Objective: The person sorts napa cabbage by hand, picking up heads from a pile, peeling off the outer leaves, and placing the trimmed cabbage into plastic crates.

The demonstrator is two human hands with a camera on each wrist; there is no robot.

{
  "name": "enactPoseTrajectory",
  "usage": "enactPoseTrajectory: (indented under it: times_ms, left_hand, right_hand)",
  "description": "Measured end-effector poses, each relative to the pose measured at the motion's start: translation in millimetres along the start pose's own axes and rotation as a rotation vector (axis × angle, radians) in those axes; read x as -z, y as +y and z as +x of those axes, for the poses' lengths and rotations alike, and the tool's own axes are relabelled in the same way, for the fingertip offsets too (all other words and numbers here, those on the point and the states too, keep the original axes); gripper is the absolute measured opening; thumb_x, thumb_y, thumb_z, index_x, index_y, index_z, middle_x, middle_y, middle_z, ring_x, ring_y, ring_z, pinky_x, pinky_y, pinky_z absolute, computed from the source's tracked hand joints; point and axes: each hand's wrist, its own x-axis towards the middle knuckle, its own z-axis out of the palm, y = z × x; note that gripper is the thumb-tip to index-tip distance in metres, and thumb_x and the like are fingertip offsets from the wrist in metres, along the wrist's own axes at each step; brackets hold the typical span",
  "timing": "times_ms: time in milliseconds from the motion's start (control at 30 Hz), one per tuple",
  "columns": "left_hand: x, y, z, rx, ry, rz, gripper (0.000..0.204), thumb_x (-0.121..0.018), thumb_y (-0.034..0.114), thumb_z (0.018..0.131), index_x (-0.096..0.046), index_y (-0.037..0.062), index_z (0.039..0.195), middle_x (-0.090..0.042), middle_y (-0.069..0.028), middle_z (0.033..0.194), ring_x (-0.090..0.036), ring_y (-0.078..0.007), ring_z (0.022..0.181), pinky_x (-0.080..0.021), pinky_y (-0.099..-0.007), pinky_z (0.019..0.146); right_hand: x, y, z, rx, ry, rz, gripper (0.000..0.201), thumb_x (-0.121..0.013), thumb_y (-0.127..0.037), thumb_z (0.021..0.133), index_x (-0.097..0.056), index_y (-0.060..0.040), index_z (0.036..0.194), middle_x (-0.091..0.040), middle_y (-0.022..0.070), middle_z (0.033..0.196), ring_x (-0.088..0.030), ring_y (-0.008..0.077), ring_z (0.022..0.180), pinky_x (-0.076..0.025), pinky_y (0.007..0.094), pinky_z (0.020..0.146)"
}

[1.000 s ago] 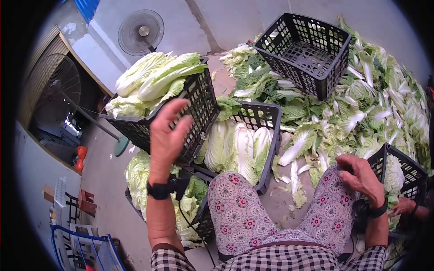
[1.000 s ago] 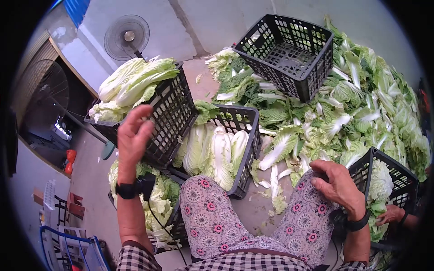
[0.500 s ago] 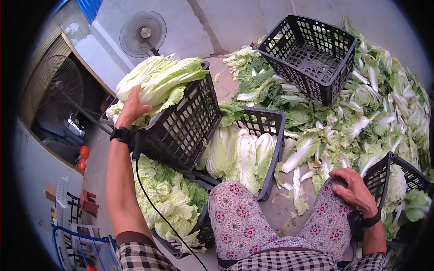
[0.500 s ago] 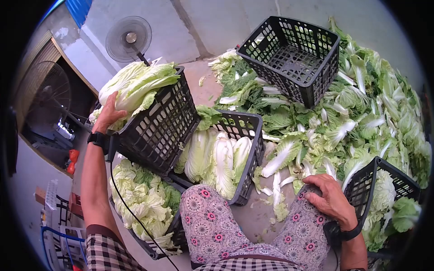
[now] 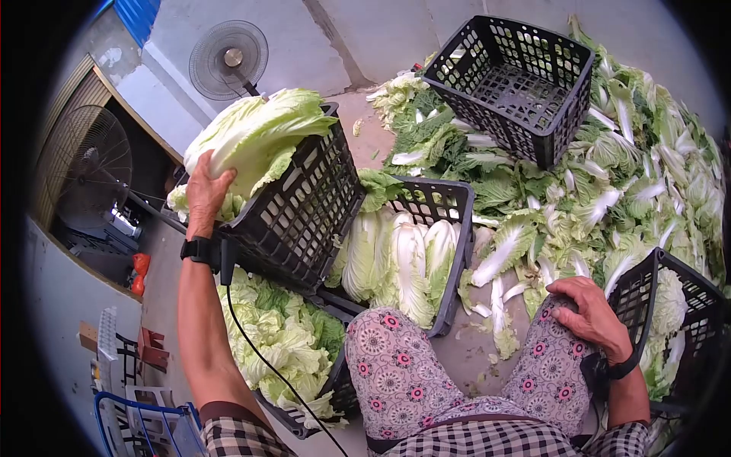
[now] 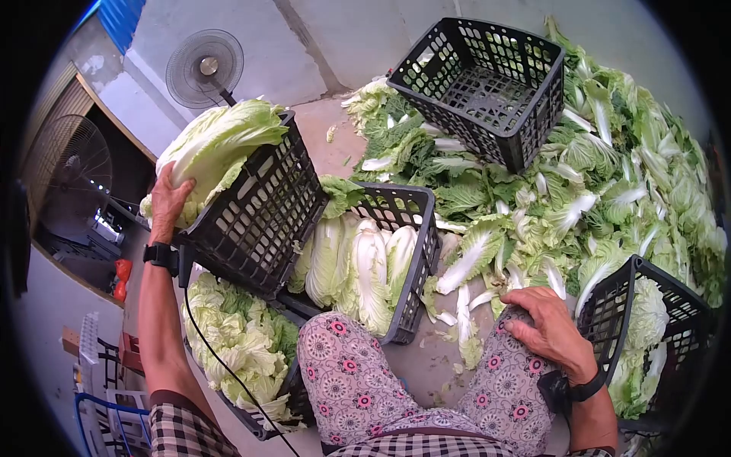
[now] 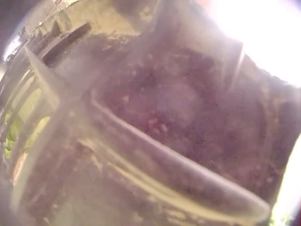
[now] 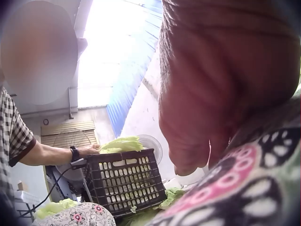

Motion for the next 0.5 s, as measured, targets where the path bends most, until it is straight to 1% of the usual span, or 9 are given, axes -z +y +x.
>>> enactPoseTrajectory:
  times_ms: [33, 67, 133, 200, 300, 333, 367, 467, 500]
  left_hand:
    - [0, -6, 5, -0.102, 0.132, -0.043, 0.056, -0.072, 0.027, 0.068, -0.056, 0.0060, 0.117, -0.064, -0.0180, 0.100, -0.064, -0.0289, 0.089, -0.050, -0.0365, 0.080]
    - [13, 12, 3, -0.133, 0.182, -0.124, 0.054, -0.073, 0.027, 0.068, -0.057, 0.0055, 0.115, -0.064, -0.0158, 0.099, -0.064, -0.0239, 0.088, -0.050, -0.0328, 0.080]
    - [33, 29, 11, -0.120, 0.273, -0.135, 0.053, -0.074, 0.028, 0.069, -0.059, 0.0040, 0.114, -0.063, -0.0133, 0.099, -0.063, -0.0204, 0.087, -0.050, -0.0308, 0.079]
    - [54, 51, 11, -0.144, 0.341, -0.205, 0.054, -0.074, 0.030, 0.070, -0.058, 0.0026, 0.114, -0.063, -0.0131, 0.102, -0.063, -0.0209, 0.088, -0.050, -0.0308, 0.078]
    - [73, 80, 2, -0.237, 0.421, -0.430, 0.055, -0.077, 0.023, 0.072, -0.056, 0.0026, 0.118, -0.063, -0.0109, 0.102, -0.062, -0.0166, 0.088, -0.050, -0.0275, 0.079]
    - [79, 93, -5, -0.257, 0.437, -0.522, 0.055, -0.078, 0.021, 0.072, -0.055, 0.0029, 0.119, -0.063, -0.0103, 0.102, -0.062, -0.0157, 0.088, -0.050, -0.0269, 0.080]
    - [88, 105, -12, -0.274, 0.436, -0.506, 0.056, -0.078, 0.015, 0.072, -0.053, 0.0028, 0.121, -0.063, -0.0089, 0.102, -0.061, -0.0140, 0.089, -0.051, -0.0264, 0.080]
    - [109, 149, -41, -0.348, 0.249, -0.580, 0.056, -0.078, 0.013, 0.070, -0.054, 0.0051, 0.121, -0.062, -0.0090, 0.106, -0.061, -0.0157, 0.091, -0.052, -0.0278, 0.080]
    - [112, 162, -50, -0.498, 0.262, -0.482, 0.056, -0.078, 0.011, 0.068, -0.055, 0.0065, 0.119, -0.061, -0.0090, 0.109, -0.061, -0.0171, 0.093, -0.053, -0.0289, 0.081]
  right_hand:
    - [0, -1, 0, 0.001, 0.003, -0.005, 0.039, -0.066, -0.021, 0.073, -0.059, -0.0015, 0.107, -0.062, 0.0171, 0.103, -0.055, 0.0358, 0.099, -0.039, 0.0401, 0.092]
    - [-1, -2, 0, 0.003, 0.006, -0.008, 0.039, -0.066, -0.021, 0.073, -0.059, -0.0015, 0.107, -0.062, 0.0170, 0.103, -0.055, 0.0359, 0.099, -0.039, 0.0401, 0.092]
    - [-3, -3, -1, -0.004, 0.019, -0.025, 0.039, -0.066, -0.020, 0.073, -0.059, -0.0018, 0.106, -0.062, 0.0170, 0.104, -0.056, 0.0358, 0.099, -0.039, 0.0401, 0.092]
    - [-4, -3, -2, -0.006, 0.033, -0.032, 0.039, -0.066, -0.019, 0.072, -0.060, -0.0019, 0.106, -0.062, 0.0170, 0.104, -0.056, 0.0361, 0.099, -0.039, 0.0403, 0.092]
    - [-6, -3, -3, 0.005, 0.052, -0.034, 0.039, -0.067, -0.019, 0.072, -0.060, -0.0021, 0.106, -0.062, 0.0165, 0.104, -0.056, 0.0354, 0.098, -0.040, 0.0400, 0.092]
    - [-6, -2, -3, 0.016, 0.055, -0.047, 0.039, -0.067, -0.019, 0.072, -0.059, -0.0021, 0.107, -0.063, 0.0159, 0.103, -0.057, 0.0340, 0.098, -0.040, 0.0393, 0.092]
    - [-5, -2, -5, 0.027, 0.056, -0.060, 0.040, -0.067, -0.020, 0.073, -0.059, -0.0021, 0.108, -0.063, 0.0152, 0.102, -0.057, 0.0327, 0.097, -0.040, 0.0386, 0.092]
    - [0, -11, -13, -0.191, 0.134, 0.331, 0.044, -0.068, -0.027, 0.076, -0.058, -0.0024, 0.111, -0.063, 0.0129, 0.100, -0.058, 0.0265, 0.097, -0.042, 0.0352, 0.090]
    - [5, -9, -17, -0.240, 0.159, 0.379, 0.055, -0.070, -0.035, 0.075, -0.055, -0.0018, 0.117, -0.062, 0.0109, 0.104, -0.056, 0.0226, 0.101, -0.042, 0.0339, 0.090]
